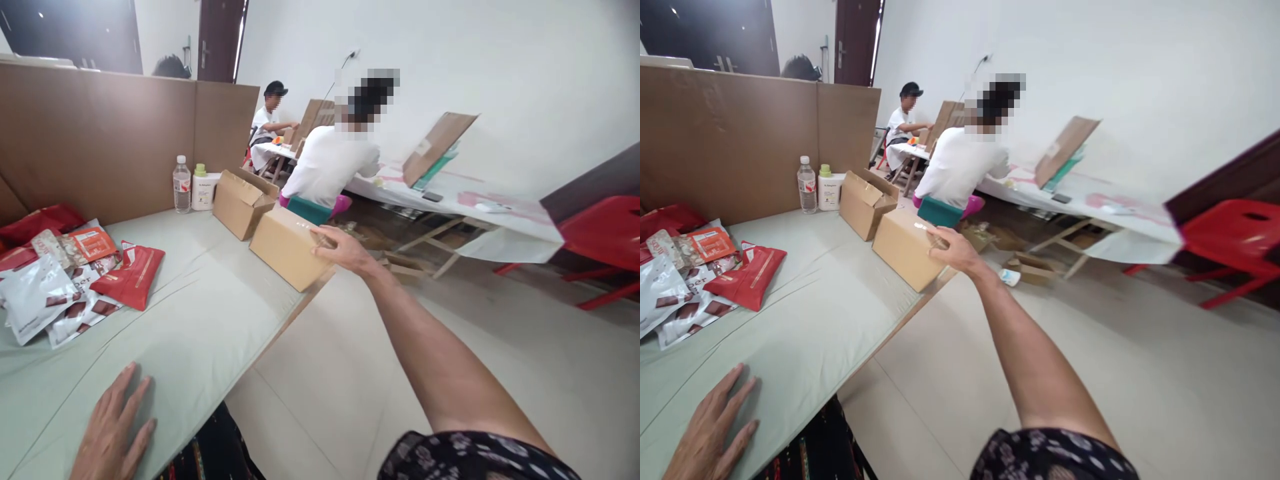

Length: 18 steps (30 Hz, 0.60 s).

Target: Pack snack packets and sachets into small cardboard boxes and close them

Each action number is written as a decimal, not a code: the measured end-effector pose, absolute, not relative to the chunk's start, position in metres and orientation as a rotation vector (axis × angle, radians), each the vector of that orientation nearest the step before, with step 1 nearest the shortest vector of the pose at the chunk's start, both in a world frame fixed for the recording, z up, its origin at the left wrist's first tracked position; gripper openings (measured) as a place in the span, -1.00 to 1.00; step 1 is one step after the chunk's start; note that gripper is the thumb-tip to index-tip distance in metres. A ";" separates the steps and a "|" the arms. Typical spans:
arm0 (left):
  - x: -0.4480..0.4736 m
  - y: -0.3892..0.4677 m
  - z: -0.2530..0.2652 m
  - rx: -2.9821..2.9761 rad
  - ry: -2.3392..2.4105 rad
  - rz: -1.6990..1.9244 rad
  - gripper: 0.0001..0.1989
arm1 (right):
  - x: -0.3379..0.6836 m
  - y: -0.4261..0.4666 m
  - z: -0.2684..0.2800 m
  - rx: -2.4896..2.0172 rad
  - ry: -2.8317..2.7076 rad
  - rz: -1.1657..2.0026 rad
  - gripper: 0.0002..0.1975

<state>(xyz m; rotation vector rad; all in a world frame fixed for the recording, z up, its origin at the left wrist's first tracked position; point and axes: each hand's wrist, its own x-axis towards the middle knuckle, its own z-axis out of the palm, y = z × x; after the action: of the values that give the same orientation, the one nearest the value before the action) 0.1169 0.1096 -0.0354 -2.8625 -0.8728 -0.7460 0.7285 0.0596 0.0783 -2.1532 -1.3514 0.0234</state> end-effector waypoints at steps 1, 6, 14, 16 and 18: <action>0.116 0.109 -0.036 -2.863 -0.868 -0.754 -0.42 | 0.731 0.067 0.079 -2.153 -1.353 0.019 -0.42; 0.118 0.105 -0.033 -2.915 -0.875 -0.744 -0.52 | 0.729 0.084 0.082 -2.163 -1.373 -0.020 -0.53; 0.123 0.068 -0.009 -3.159 -1.129 -0.512 -0.56 | 0.642 0.075 0.016 -1.904 -1.487 -0.677 -0.58; 0.120 0.062 -0.001 -3.231 -1.187 -0.432 -0.49 | 0.583 0.087 -0.013 -1.670 -1.749 -0.498 -0.68; 0.108 0.060 0.005 -3.232 -1.235 -0.424 -0.44 | 0.512 0.095 -0.037 -1.467 -2.047 -0.286 -0.67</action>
<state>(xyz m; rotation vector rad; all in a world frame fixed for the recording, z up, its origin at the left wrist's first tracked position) 0.1082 0.0596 0.0050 -3.2319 -1.2355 -0.4237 0.5120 0.0947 -0.0372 -1.4672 -2.0467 -0.2860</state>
